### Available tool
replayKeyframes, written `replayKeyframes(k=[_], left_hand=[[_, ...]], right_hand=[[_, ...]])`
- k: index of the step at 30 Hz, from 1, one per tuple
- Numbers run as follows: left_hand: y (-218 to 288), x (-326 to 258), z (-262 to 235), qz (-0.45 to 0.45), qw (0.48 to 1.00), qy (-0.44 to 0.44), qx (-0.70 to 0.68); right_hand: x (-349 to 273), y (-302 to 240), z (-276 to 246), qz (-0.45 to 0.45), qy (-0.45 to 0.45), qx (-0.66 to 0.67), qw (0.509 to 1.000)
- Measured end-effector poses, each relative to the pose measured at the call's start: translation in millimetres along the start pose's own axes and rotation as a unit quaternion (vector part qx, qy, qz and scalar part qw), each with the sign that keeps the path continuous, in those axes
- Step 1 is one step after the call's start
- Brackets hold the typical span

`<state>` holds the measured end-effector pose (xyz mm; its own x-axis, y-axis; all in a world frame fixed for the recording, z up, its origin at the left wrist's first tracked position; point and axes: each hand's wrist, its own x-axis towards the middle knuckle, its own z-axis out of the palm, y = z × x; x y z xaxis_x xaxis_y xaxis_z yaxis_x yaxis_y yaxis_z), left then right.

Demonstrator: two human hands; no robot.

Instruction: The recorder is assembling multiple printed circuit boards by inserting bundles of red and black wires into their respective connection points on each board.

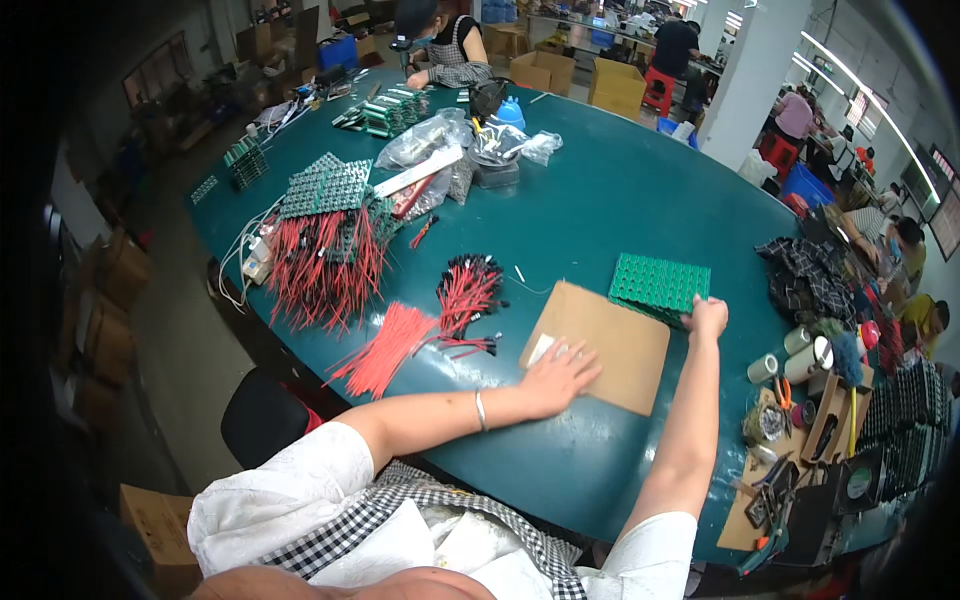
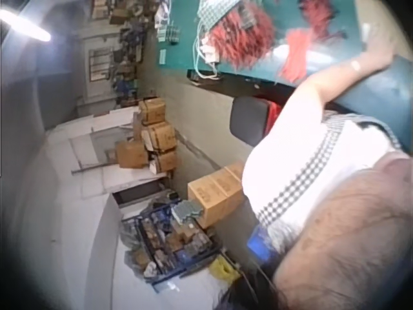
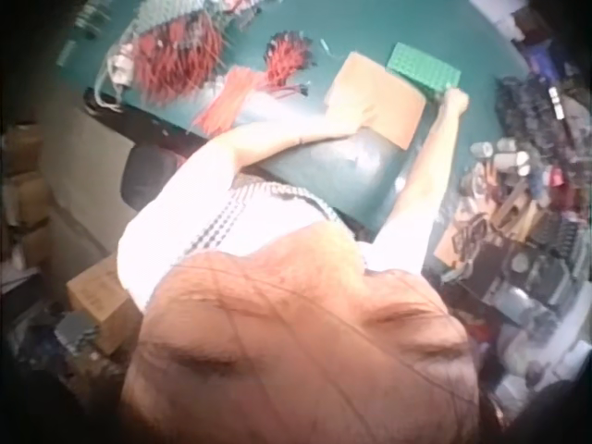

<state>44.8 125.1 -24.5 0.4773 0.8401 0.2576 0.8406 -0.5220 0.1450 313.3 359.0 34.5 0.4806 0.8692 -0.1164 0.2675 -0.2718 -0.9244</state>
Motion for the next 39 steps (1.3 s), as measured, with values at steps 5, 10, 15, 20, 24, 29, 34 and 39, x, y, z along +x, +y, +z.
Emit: replayKeyframes(k=[5, 10, 15, 20, 24, 29, 34, 39], left_hand=[[-19.7, 21.8, -5.3, -0.03, 1.0, 0.007, 0.007], [-30.9, -12.6, -40.3, -0.149, 0.939, 0.102, -0.294], [-5.1, -81.7, -86.9, -0.122, 0.919, 0.174, -0.332], [70.7, -157.6, -98.3, 0.016, 0.99, -0.129, -0.055], [80.6, -152.0, -91.6, 0.031, 0.993, -0.11, -0.014], [90.2, -131.6, -76.9, 0.026, 0.997, -0.063, -0.025], [90.5, -132.2, -72.1, 0.0, 0.998, -0.047, -0.038], [89.8, -128.9, -73.5, -0.012, 0.998, -0.032, -0.059]], right_hand=[[-58.7, -28.6, -44.8, -0.108, -0.032, 0.28, 0.953], [-237.5, -4.7, -119.9, -0.149, -0.096, 0.323, 0.93], [-361.7, 91.8, -119.2, 0.003, -0.143, 0.266, 0.953], [-370.7, 106.1, -137.9, -0.367, 0.003, -0.175, 0.913], [-316.7, 91.8, -160.9, -0.354, 0.085, -0.392, 0.845], [-267.4, 93.2, -153.4, -0.256, 0.006, -0.515, 0.818], [-259.6, 83.6, -159.4, -0.227, -0.055, -0.526, 0.818], [-253.5, 82.9, -163.6, -0.227, -0.091, -0.498, 0.832]])
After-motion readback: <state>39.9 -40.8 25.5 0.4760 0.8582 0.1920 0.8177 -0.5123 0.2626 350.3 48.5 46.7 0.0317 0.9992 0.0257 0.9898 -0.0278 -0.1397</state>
